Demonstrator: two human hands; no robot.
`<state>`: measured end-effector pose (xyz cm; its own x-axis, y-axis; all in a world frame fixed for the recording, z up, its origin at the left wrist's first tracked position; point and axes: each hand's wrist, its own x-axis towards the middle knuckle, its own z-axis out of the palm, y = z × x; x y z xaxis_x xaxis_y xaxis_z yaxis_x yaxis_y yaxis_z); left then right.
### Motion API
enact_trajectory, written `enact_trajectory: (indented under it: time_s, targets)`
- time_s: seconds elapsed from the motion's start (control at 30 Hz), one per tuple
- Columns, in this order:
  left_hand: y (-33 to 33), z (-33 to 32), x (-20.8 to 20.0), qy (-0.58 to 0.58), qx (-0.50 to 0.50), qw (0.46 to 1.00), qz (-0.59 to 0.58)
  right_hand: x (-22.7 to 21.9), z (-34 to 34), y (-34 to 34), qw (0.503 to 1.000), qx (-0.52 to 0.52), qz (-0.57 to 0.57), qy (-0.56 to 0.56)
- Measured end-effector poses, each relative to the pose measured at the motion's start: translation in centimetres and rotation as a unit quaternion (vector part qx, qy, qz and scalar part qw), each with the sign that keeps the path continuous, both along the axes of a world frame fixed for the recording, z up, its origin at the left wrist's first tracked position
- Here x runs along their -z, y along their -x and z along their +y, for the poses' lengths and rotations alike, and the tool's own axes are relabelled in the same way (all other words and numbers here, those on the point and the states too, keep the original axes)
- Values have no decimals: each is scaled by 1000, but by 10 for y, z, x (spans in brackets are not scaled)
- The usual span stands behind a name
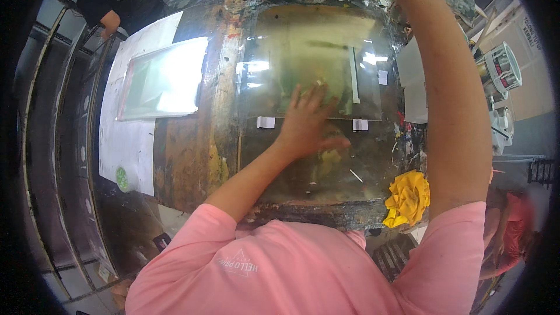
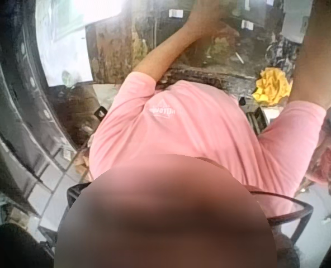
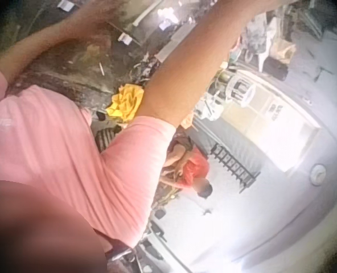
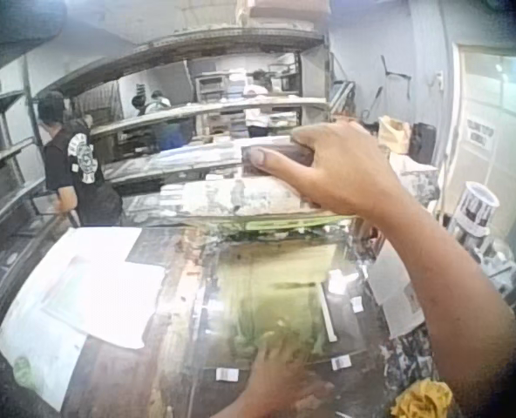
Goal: The person repeatedly applies ink to a screen-printing frame and uses a squeegee to pull the ink across the mesh onto a sheet below. The person lifts the frame, repositions it, and repeats the squeegee stroke multiple times. Another person works at a nearby station in the background.
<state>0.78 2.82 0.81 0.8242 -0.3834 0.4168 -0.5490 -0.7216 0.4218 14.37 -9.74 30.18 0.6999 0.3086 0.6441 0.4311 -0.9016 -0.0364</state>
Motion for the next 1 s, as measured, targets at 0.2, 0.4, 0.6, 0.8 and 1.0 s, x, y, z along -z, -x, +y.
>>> enact_trajectory:
  time_s: [0.2, 0.4, 0.6, 0.8, 1.0]
  targets:
    - [-12, 100, -105, 532, -104, 812, 217, 55, -9, 45, 1000, 17, 19, 7]
    - [37, 107, -58, 325, -172, 898, 240, 153, -44, 108, 949, -146, 265, 87]
    - [52, 111, 16, -38, -279, 958, 62, 235, -37, 144, 948, -114, 294, 40]
    - [50, 115, 24, -19, -255, 963, 83, 262, -36, 128, 961, -119, 245, 52]
    - [51, 115, 17, 8, -250, 964, 90, 285, -23, -15, 976, -101, 181, 67]
